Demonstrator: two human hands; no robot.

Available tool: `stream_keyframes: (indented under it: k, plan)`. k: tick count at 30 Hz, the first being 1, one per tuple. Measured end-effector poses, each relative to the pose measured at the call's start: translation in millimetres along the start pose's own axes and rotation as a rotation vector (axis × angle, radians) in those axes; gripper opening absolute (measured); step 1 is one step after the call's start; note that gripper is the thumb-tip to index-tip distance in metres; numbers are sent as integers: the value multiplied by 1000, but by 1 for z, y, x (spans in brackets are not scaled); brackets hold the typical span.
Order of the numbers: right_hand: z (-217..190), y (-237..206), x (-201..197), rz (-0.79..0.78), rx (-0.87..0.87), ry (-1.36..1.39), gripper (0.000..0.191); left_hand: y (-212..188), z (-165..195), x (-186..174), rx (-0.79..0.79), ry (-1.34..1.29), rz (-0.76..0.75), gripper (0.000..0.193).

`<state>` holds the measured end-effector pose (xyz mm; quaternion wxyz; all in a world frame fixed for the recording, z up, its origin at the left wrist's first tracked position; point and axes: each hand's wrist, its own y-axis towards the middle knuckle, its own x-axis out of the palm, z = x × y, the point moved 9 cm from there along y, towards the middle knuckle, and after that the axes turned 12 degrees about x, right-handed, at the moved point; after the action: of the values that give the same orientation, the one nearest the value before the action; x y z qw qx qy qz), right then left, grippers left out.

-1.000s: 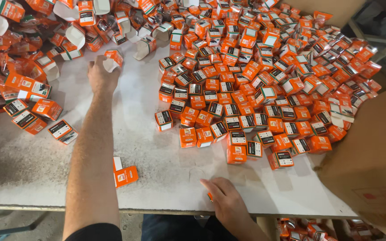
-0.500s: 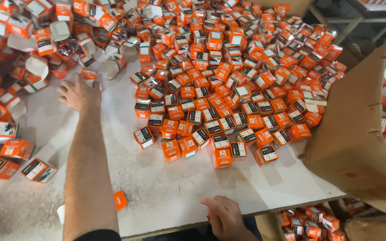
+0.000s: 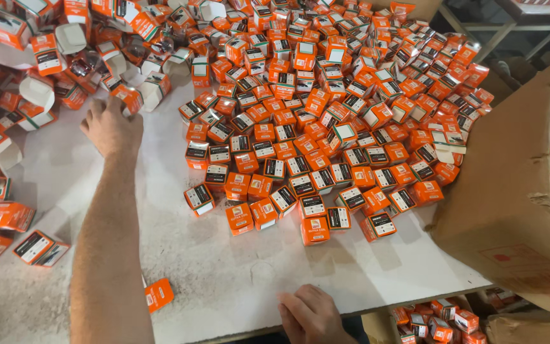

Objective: The person folds small orange cardboard product boxes at a work table. They pick up flat or open boxes, press the flaps and sides to close and shape each box by hand, and place the finished boxes onto a large pile of boxes on the table.

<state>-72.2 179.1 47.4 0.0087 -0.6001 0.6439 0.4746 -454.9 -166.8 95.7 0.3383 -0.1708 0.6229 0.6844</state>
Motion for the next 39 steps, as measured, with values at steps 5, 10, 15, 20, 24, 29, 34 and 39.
stream_keyframes:
  k: [5, 10, 15, 20, 24, 29, 34, 39]
  plan:
    - [-8, 9, -6, 12, 61, 23, 22, -8, 32, -78, 113, -113, 155, 31]
    - [13, 26, -24, 11, 383, 169, 29, -78, 161, -162, 763, -99, -21, 20]
    - [9, 59, -39, 27, 220, -8, 48, -217, 289, -213, 1298, -194, -182, 28]
    - [9, 50, -32, -21, 274, -5, 26, -261, 304, -218, 1096, -218, -272, 24]
    - [30, 38, -33, -18, 385, 55, 17, -270, 293, -235, 736, -332, -62, 43]
    - [40, 38, -18, -65, 289, 66, 15, -285, 288, -230, 483, -524, 36, 56]
    - [25, 28, -13, -124, 131, -26, 55, -266, 274, -187, 342, -645, -144, 55]
    - [19, 2, -31, -136, 16, -309, 64, -264, 265, -181, 258, -750, -170, 60]
